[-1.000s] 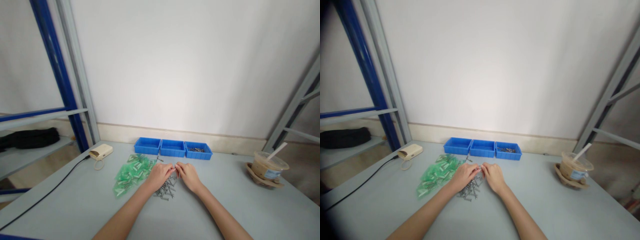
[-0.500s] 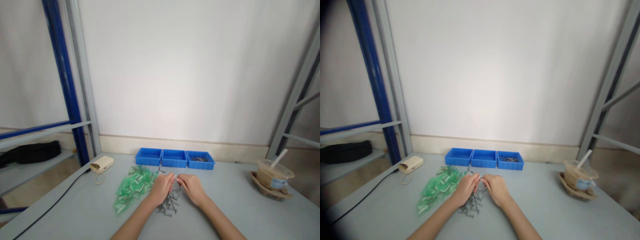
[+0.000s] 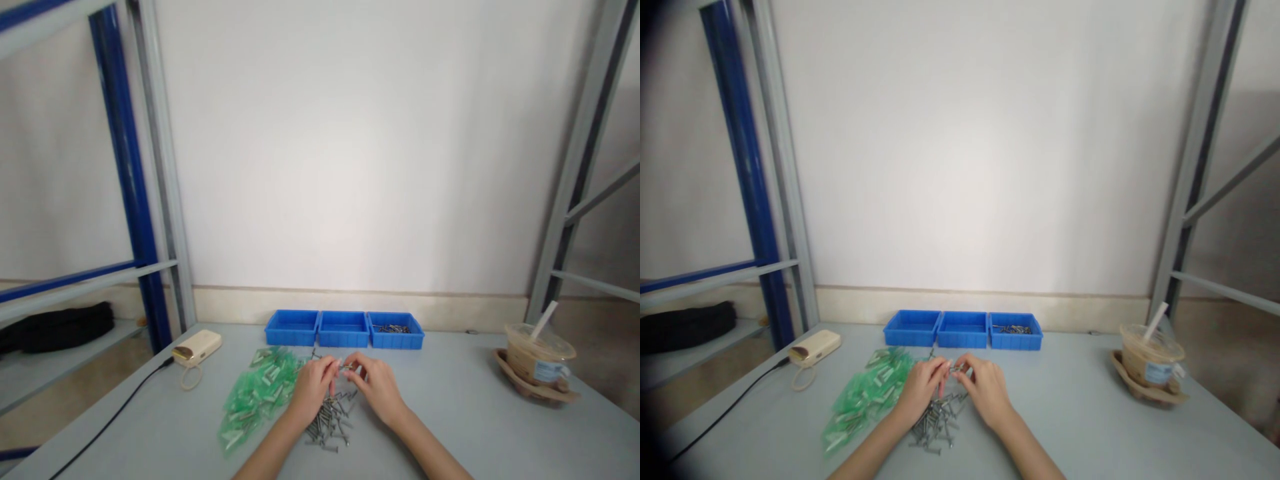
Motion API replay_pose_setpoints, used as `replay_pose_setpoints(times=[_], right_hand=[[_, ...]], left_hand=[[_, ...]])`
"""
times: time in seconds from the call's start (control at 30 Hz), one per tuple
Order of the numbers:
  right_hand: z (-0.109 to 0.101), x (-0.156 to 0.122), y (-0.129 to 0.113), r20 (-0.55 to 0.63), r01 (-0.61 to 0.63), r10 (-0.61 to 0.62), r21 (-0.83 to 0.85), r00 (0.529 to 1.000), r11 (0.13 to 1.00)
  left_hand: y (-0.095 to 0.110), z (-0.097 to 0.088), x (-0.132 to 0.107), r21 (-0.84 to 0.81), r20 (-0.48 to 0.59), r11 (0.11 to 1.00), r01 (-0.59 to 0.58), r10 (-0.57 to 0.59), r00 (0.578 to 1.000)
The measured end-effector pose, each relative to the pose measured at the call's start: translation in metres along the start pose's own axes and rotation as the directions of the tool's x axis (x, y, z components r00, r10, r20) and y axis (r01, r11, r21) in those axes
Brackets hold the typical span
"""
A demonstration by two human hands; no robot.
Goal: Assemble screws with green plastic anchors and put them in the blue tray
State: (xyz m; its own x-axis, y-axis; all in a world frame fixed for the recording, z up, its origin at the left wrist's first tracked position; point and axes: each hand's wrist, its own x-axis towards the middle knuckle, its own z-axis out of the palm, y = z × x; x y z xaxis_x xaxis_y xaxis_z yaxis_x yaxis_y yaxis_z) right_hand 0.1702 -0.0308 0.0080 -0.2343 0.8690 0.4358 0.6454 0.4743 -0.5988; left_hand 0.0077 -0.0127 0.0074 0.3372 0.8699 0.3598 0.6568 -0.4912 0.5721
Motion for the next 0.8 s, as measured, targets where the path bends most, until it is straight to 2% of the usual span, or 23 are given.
replay_pose_setpoints(times=[0.2, 0.3, 0.43, 0.53, 0.67, 0.8], right_hand=[[0.0, -0.001, 0.0, 0.004, 0.042, -0.042, -0.076, 0.999, 0.996], [0.004, 0.0, 0.005, 0.021, -0.027, 0.026, 0.067, 0.999, 0.997], [0.013, 0.007, 0.018, 0.09, -0.108, 0.085, 0.286, 0.992, 0.952], [0.019, 0.012, 0.024, 0.04, -0.148, 0.142, 0.317, 0.989, 0.937], [0.018, 0.013, 0.021, -0.005, -0.175, 0.185, 0.305, 0.983, 0.936], [0.009, 0.009, 0.017, 0.007, -0.126, 0.134, 0.382, 0.991, 0.915]], left_hand=[[-0.006, 0.003, 0.003, -0.047, 0.046, 0.998, 0.043, -0.04, 0.998], [-0.005, 0.007, 0.003, -0.048, 0.053, 0.998, 0.043, -0.041, 0.998], [-0.01, 0.014, 0.004, 0.022, 0.059, 0.999, 0.023, -0.024, 0.998], [-0.017, 0.015, 0.004, 0.135, 0.081, 0.988, -0.071, 0.06, 0.995], [-0.022, 0.012, 0.005, 0.283, -0.004, 0.941, -0.186, 0.195, 0.981], [-0.02, 0.008, 0.004, 0.274, -0.025, 0.953, -0.132, 0.144, 0.989]])
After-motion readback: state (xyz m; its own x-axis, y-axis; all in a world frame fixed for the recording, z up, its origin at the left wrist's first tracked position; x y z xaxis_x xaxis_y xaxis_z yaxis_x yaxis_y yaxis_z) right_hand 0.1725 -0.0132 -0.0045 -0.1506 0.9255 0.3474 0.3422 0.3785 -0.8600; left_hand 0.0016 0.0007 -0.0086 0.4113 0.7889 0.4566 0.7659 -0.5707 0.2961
